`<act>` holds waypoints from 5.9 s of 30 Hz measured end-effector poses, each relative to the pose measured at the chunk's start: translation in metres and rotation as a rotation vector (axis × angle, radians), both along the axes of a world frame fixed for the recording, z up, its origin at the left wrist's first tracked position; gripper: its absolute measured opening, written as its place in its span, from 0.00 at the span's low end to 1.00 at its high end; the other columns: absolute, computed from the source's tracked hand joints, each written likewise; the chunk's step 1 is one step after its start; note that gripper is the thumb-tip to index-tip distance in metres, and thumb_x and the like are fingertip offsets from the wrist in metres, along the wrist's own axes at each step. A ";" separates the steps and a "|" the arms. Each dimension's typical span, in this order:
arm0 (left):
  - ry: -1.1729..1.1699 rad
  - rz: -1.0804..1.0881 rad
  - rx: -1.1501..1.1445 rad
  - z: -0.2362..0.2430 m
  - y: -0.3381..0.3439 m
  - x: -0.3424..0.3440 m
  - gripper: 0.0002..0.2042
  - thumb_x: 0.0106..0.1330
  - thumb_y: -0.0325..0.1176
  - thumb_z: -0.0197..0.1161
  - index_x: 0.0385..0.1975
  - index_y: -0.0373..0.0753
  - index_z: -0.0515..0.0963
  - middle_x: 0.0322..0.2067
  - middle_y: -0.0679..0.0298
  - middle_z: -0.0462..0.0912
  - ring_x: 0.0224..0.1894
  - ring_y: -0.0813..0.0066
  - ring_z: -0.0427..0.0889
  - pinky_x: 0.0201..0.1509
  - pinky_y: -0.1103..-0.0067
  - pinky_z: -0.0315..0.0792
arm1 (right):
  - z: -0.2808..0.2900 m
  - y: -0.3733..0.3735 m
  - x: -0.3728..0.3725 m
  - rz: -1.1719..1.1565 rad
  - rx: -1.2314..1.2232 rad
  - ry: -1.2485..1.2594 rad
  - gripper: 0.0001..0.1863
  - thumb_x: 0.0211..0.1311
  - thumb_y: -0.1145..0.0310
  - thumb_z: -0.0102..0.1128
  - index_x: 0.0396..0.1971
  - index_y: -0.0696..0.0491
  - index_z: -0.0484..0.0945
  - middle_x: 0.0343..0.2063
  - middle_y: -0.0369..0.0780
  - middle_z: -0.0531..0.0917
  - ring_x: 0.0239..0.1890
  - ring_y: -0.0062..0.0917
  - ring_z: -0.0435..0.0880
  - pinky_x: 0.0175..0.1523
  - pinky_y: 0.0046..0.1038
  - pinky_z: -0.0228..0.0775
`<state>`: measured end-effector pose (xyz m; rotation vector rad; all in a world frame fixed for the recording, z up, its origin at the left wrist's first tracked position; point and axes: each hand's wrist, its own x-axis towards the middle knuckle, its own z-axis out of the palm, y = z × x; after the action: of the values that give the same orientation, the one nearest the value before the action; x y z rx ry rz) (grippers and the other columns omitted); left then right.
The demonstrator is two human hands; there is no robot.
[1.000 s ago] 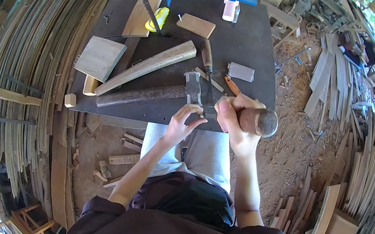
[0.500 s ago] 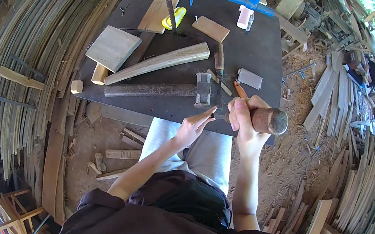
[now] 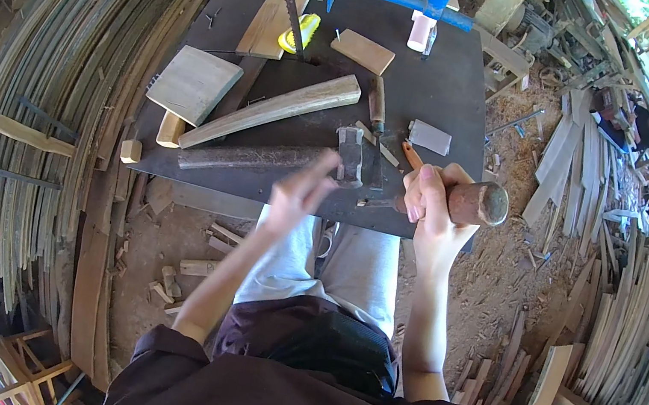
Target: The person uses a chisel and a wooden mallet to carve a small piece of wood on a workbench. They repeatedly strike the chisel to remove wood shavings and shape the piece. The person also uses a brush to sweep away debris and a sanding block to smooth the surface of the wood.
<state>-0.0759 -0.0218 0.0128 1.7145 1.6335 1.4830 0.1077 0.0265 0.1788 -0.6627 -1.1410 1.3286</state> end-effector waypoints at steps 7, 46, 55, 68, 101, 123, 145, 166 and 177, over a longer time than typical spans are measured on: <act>0.754 0.330 -0.103 0.002 0.047 -0.147 0.29 0.62 0.43 0.66 0.59 0.35 0.67 0.49 0.49 0.80 0.50 0.50 0.80 0.53 0.65 0.76 | 0.000 0.002 -0.006 0.008 -0.023 -0.034 0.13 0.61 0.79 0.61 0.18 0.55 0.71 0.14 0.30 0.72 0.15 0.10 0.68 0.19 0.17 0.55; 0.441 0.142 -0.027 0.338 -0.062 -0.054 0.18 0.46 0.27 0.71 0.38 0.28 0.79 0.29 0.53 0.84 0.32 0.69 0.85 0.39 0.75 0.77 | 0.010 0.007 -0.028 0.002 0.211 -0.220 0.11 0.52 0.75 0.64 0.15 0.58 0.74 0.12 0.31 0.74 0.16 0.11 0.68 0.22 0.22 0.58; 0.738 0.081 -0.274 0.348 -0.067 -0.049 0.21 0.45 0.31 0.69 0.41 0.30 0.78 0.28 0.46 0.82 0.34 0.55 0.86 0.40 0.69 0.76 | 0.000 0.010 -0.031 -0.048 0.244 -0.218 0.13 0.53 0.75 0.64 0.13 0.57 0.72 0.09 0.31 0.72 0.14 0.10 0.66 0.20 0.22 0.56; 0.540 0.105 -0.434 0.349 -0.061 -0.049 0.24 0.43 0.33 0.69 0.42 0.28 0.78 0.31 0.47 0.82 0.35 0.58 0.85 0.42 0.72 0.75 | 0.006 0.008 -0.027 0.019 0.095 -0.152 0.18 0.57 0.74 0.63 0.10 0.55 0.69 0.08 0.30 0.71 0.11 0.10 0.67 0.17 0.21 0.54; 0.062 -0.006 -0.549 0.105 -0.016 -0.001 0.25 0.50 0.48 0.73 0.33 0.27 0.81 0.23 0.46 0.82 0.29 0.54 0.85 0.35 0.68 0.76 | -0.042 -0.036 0.044 -0.043 0.406 -0.091 0.10 0.63 0.82 0.51 0.23 0.54 0.67 0.12 0.32 0.67 0.12 0.17 0.62 0.24 0.34 0.64; -0.013 0.015 -0.650 0.045 -0.004 0.028 0.29 0.50 0.54 0.73 0.32 0.27 0.81 0.19 0.52 0.82 0.23 0.63 0.84 0.31 0.70 0.76 | -0.035 -0.062 0.050 -0.087 0.409 0.051 0.15 0.60 0.79 0.51 0.16 0.52 0.60 0.09 0.34 0.67 0.12 0.19 0.63 0.24 0.31 0.60; 0.697 -0.068 -0.077 0.309 -0.060 -0.037 0.21 0.42 0.34 0.74 0.37 0.34 0.78 0.29 0.51 0.83 0.33 0.54 0.85 0.39 0.69 0.78 | -0.010 -0.005 -0.003 -0.067 0.100 -0.015 0.07 0.54 0.81 0.63 0.21 0.58 0.75 0.19 0.30 0.78 0.22 0.11 0.75 0.28 0.19 0.65; 0.834 -0.031 -0.517 0.331 -0.072 -0.026 0.26 0.43 0.33 0.73 0.43 0.27 0.76 0.33 0.45 0.81 0.38 0.51 0.84 0.45 0.70 0.76 | -0.005 -0.009 -0.023 -0.154 0.217 -0.023 0.08 0.54 0.79 0.61 0.17 0.57 0.76 0.12 0.30 0.76 0.15 0.11 0.72 0.23 0.19 0.63; 0.808 -0.056 -0.415 0.320 -0.071 -0.026 0.21 0.47 0.35 0.72 0.40 0.32 0.79 0.32 0.44 0.83 0.36 0.52 0.85 0.41 0.67 0.78 | 0.004 -0.011 -0.029 -0.158 0.206 -0.023 0.14 0.54 0.79 0.62 0.11 0.57 0.72 0.10 0.29 0.74 0.15 0.11 0.72 0.22 0.18 0.61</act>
<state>-0.1016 -0.0924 0.3326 2.1954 2.0310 0.3426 0.0784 0.0155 0.1831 -0.6048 -1.1995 1.0567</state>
